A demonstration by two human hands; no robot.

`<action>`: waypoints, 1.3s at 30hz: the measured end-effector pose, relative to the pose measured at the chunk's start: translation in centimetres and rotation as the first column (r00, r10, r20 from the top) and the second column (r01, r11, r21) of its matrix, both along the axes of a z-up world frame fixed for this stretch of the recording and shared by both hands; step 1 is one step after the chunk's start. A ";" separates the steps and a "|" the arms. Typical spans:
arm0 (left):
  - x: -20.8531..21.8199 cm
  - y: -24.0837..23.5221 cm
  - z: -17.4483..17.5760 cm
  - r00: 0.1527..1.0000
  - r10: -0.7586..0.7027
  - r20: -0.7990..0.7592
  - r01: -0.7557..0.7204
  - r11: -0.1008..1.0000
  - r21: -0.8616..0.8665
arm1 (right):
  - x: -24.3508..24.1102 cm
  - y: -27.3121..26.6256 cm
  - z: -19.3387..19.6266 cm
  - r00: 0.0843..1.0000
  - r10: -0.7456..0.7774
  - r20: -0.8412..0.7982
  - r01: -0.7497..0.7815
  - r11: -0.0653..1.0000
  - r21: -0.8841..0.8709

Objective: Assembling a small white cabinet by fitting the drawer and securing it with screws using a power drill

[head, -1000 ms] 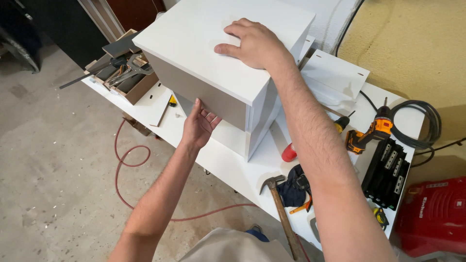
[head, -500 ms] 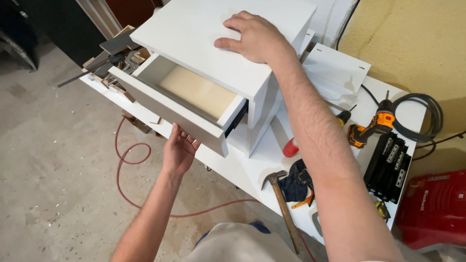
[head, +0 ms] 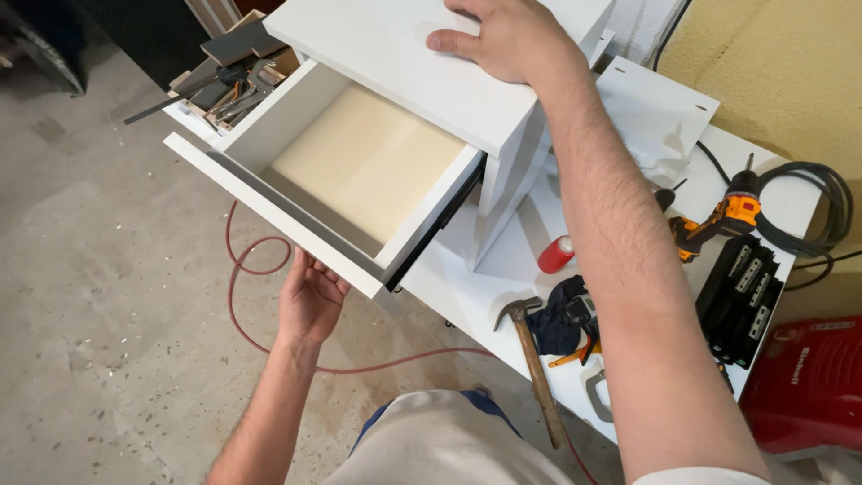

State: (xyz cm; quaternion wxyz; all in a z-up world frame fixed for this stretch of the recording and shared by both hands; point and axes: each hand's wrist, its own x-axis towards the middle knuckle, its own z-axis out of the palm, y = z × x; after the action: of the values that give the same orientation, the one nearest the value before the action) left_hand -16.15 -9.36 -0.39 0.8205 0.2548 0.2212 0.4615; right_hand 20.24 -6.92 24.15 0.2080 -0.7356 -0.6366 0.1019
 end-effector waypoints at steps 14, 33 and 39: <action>-3.7 -1.1 -1.9 0.997 0.049 0.057 -0.044 0.996 -0.082 | 0.2 0.2 -0.4 0.999 0.027 0.030 -0.029 0.997 0.069; 13.0 7.0 1.1 0.984 -0.126 -0.126 0.122 0.992 -0.035 | 0.1 0.7 -0.8 0.999 0.012 0.051 -0.015 0.998 0.060; 15.5 8.0 1.7 0.982 -0.115 -0.151 0.105 0.992 -0.071 | -0.1 0.6 -0.8 0.999 0.010 0.051 -0.012 0.998 0.056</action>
State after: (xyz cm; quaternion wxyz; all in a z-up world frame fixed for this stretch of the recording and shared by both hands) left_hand -0.67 -1.33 1.34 0.8326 0.2760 0.2842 0.3872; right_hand 20.12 -6.28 23.31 0.2119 -0.7282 -0.6484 0.0662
